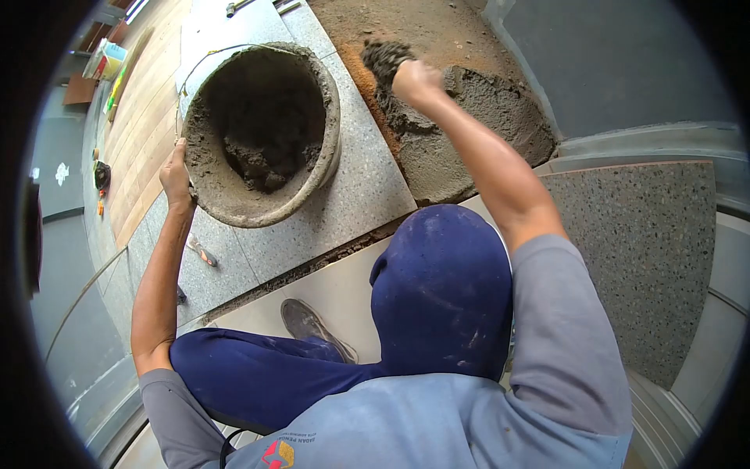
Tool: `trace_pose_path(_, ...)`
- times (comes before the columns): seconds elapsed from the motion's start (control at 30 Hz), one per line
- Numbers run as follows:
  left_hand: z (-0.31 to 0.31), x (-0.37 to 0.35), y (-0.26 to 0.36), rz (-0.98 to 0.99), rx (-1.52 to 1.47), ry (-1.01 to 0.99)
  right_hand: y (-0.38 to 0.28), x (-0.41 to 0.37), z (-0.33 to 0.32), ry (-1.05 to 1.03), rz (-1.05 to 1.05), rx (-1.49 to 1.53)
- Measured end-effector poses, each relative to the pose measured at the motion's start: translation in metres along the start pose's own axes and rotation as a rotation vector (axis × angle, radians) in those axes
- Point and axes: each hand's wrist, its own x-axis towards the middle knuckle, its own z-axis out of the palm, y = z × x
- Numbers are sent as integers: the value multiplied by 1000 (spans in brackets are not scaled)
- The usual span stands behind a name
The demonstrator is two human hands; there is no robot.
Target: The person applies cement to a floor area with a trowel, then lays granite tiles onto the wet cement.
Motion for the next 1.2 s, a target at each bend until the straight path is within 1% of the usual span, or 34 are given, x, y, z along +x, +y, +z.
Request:
trace_pose_path(0.03,0,-2,3,-22,26,-17,-4,2,13,-21,-43,-33)
trace_pose_path(0.07,2,-4,4,4,21,-5,-1,4,21,-8,-43,-171)
trace_pose_path(0.1,7,-7,10,30,14,13,1,7,18,30,-52,-171)
trace_pose_path(0.17,11,-10,16,62,28,27,16,8,3,104,-64,-175)
trace_pose_path(0.2,15,-7,19,70,51,23,24,6,-9,65,-19,-201)
trace_pose_path(0.27,21,-8,35,122,117,19,29,-20,-59,103,-21,-228)
trace_pose_path(0.33,37,-12,56,148,167,27,36,-49,-100,313,-135,-156)
trace_pose_path(0.37,43,-14,66,160,194,38,31,-67,-121,396,-165,-101)
trace_pose_path(0.4,47,-15,76,175,256,33,27,-81,-138,437,-210,-89)
trace_pose_path(0.43,51,-19,85,192,317,23,17,-98,-150,444,-290,-55)
trace_pose_path(0.5,66,-30,106,237,325,-3,-1,-124,-168,456,-432,12)
trace_pose_path(0.53,74,-31,110,279,324,-4,-17,-128,-174,330,-442,-71)
trace_pose_path(0.57,82,-34,116,322,362,-1,-29,-124,-165,307,-513,-130)
trace_pose_path(0.63,99,-46,127,410,350,-5,-51,-106,-139,205,-583,-219)
trace_pose_path(0.67,106,-54,137,405,362,-28,-54,-81,-113,312,-660,-258)
trace_pose_path(0.7,111,-54,137,442,396,-51,-56,-57,-88,420,-741,-298)
trace_pose_path(0.77,118,-63,147,484,392,-102,-55,-41,-58,441,-839,-391)
trace_pose_path(0.8,120,-66,152,487,348,-90,-58,-42,-55,457,-889,-438)
trace_pose_path(0.9,125,-81,158,487,242,-83,-53,-57,-46,162,-889,-374)
trace_pose_path(0.93,125,-85,159,490,229,-86,-52,-65,-45,89,-876,-273)
trace_pose_path(0.97,124,-87,159,496,219,-88,-53,-72,-45,-21,-833,-258)
trace_pose_path(1.03,123,-92,157,474,234,-85,-54,-89,-35,-5,-852,-153)
trace_pose_path(1.1,125,-96,159,476,230,-79,-56,-106,-31,-104,-717,-63)
trace_pose_path(1.13,128,-100,159,482,222,-75,-56,-109,-27,-191,-662,-4)
trace_pose_path(1.2,131,-104,158,500,226,-59,-54,-122,-28,-194,-643,51)
